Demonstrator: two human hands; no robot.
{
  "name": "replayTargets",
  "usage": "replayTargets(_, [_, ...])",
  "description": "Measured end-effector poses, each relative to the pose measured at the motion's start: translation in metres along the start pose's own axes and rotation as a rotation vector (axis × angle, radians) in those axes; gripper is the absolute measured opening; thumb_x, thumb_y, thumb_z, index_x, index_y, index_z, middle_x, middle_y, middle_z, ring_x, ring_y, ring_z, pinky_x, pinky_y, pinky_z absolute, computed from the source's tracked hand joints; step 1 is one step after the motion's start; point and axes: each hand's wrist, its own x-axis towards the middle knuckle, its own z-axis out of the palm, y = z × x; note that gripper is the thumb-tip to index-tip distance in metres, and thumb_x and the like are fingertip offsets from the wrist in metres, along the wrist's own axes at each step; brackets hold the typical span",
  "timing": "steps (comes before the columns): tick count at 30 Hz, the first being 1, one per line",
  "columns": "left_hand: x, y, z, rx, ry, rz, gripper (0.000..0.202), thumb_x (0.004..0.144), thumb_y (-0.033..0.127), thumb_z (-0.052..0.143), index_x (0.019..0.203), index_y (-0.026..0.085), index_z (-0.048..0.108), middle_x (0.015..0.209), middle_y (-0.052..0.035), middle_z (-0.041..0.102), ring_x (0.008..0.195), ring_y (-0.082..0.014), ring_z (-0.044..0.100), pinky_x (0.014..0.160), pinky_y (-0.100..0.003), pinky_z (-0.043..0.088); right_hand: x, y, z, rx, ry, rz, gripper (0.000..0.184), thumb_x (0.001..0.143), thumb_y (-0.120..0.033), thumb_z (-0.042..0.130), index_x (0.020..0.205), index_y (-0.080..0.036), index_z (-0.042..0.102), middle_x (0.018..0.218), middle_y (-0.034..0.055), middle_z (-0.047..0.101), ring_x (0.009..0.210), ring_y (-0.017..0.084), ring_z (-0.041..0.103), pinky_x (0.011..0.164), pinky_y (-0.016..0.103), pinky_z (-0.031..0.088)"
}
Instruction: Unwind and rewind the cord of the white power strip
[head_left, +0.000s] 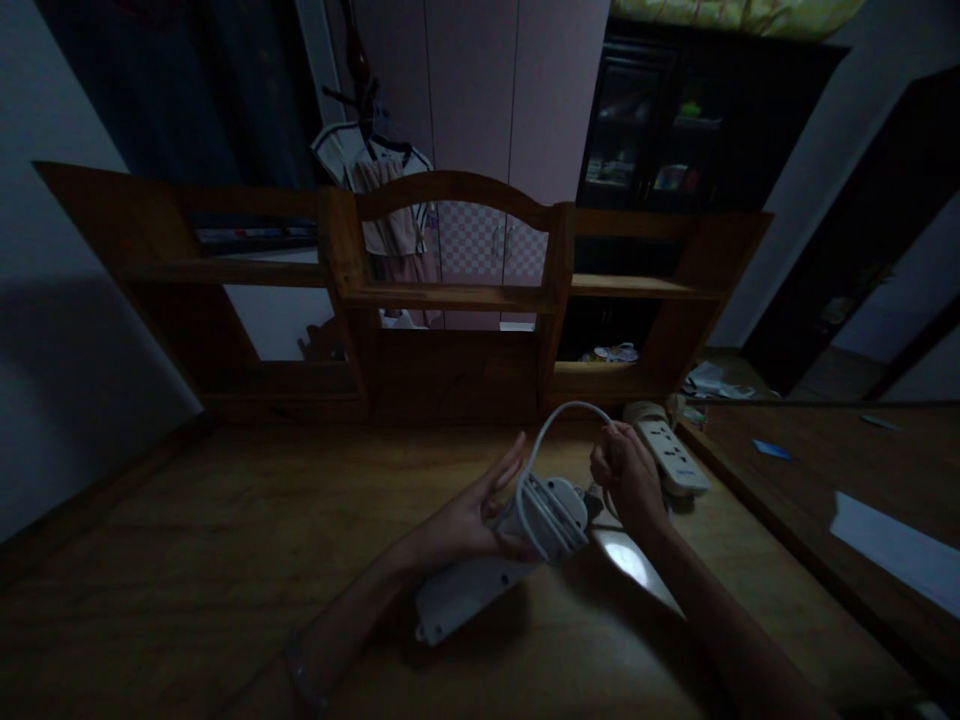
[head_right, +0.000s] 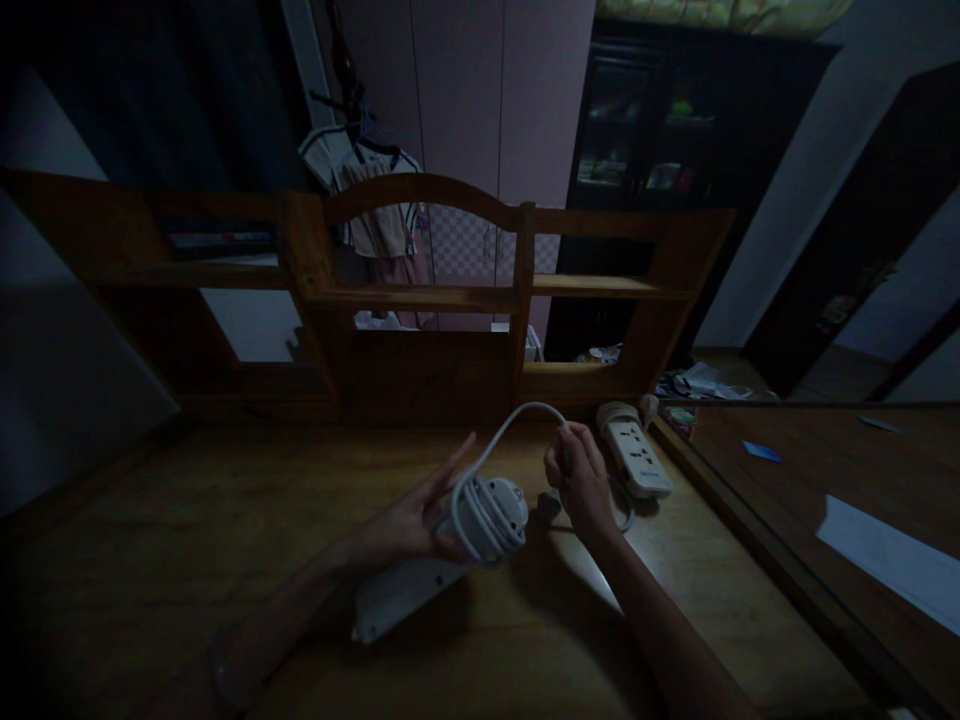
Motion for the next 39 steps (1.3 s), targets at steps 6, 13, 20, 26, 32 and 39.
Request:
replayTargets(6, [0.008, -0.026, -0.018, 0.016, 0.059, -0.256, 0.081, 0.069, 0.035, 0.080, 0.139, 0.015, 0.042, 0.106, -0.0134, 0.068, 0.084, -0.0223, 0.068, 0.067, -0.025, 0.052, 0.009, -0.012, -0.011, 0.247, -0.006, 0.001, 0.019, 0.091, -0.042, 0.046, 0.084, -0.025, 0.042, 0.051, -0.0086, 0.029, 0.041, 0.010, 0.019, 0.040, 0.021, 0.019])
replayTargets(13, [0.019, -0.035, -0.039, -0.338, 0.398, -0.274, 0.051, 0.079, 0.051, 0.066, 0.105, 0.007, 0.065, 0.076, -0.0118, 0.069, 0.053, -0.0171, 0.063, 0.048, -0.022, 0.049, 0.010, -0.007, -0.012, 0.252, -0.021, 0.046, 0.025, 0.090, -0.042, 0.053, 0.079, -0.024, 0.041, 0.056, -0.0083, 0.026, 0.043, 0.009, 0.020, 0.041, 0.021, 0.018])
replayTargets(20, [0.015, -0.011, -0.047, -0.605, 0.534, -0.183, 0.035, 0.089, 0.036, 0.055, 0.101, 0.005, 0.066, 0.070, -0.0084, 0.068, 0.048, -0.0125, 0.061, 0.043, -0.018, 0.049, 0.006, 0.021, -0.015, -0.200, -0.057, 0.011, 0.031, 0.089, -0.045, 0.055, 0.110, -0.023, 0.049, 0.082, 0.0004, 0.057, 0.065, 0.014, 0.054, 0.059, 0.028, 0.047])
replayTargets(26, [0.016, -0.005, -0.044, -0.658, 0.647, -0.083, 0.029, 0.088, 0.028, 0.056, 0.104, 0.006, 0.065, 0.085, -0.0100, 0.071, 0.069, -0.0158, 0.069, 0.063, -0.020, 0.056, -0.005, 0.018, -0.005, -0.756, 0.026, -0.413, 0.049, 0.090, -0.032, 0.054, 0.136, -0.021, 0.040, 0.136, 0.0141, 0.045, 0.122, 0.028, 0.045, 0.100, 0.050, 0.039])
replayTargets(32, [0.011, 0.009, -0.025, -0.436, 0.643, -0.064, 0.037, 0.081, 0.030, 0.066, 0.111, 0.009, 0.061, 0.081, -0.0092, 0.070, 0.060, -0.0161, 0.066, 0.051, -0.019, 0.051, -0.029, 0.006, 0.032, -0.762, -0.409, -0.601, 0.039, 0.098, -0.019, 0.039, 0.136, -0.028, 0.043, 0.139, 0.0084, 0.046, 0.124, 0.022, 0.047, 0.101, 0.041, 0.043])
replayTargets(39, [0.004, 0.002, -0.027, -0.318, 0.326, -0.048, 0.067, 0.071, 0.036, 0.076, 0.128, 0.013, 0.050, 0.094, -0.0126, 0.068, 0.074, -0.0248, 0.068, 0.063, -0.030, 0.056, -0.025, 0.027, 0.023, -0.944, -0.489, -0.460, 0.021, 0.097, -0.023, 0.046, 0.112, -0.024, 0.060, 0.106, 0.0070, 0.064, 0.090, 0.020, 0.062, 0.074, 0.030, 0.049])
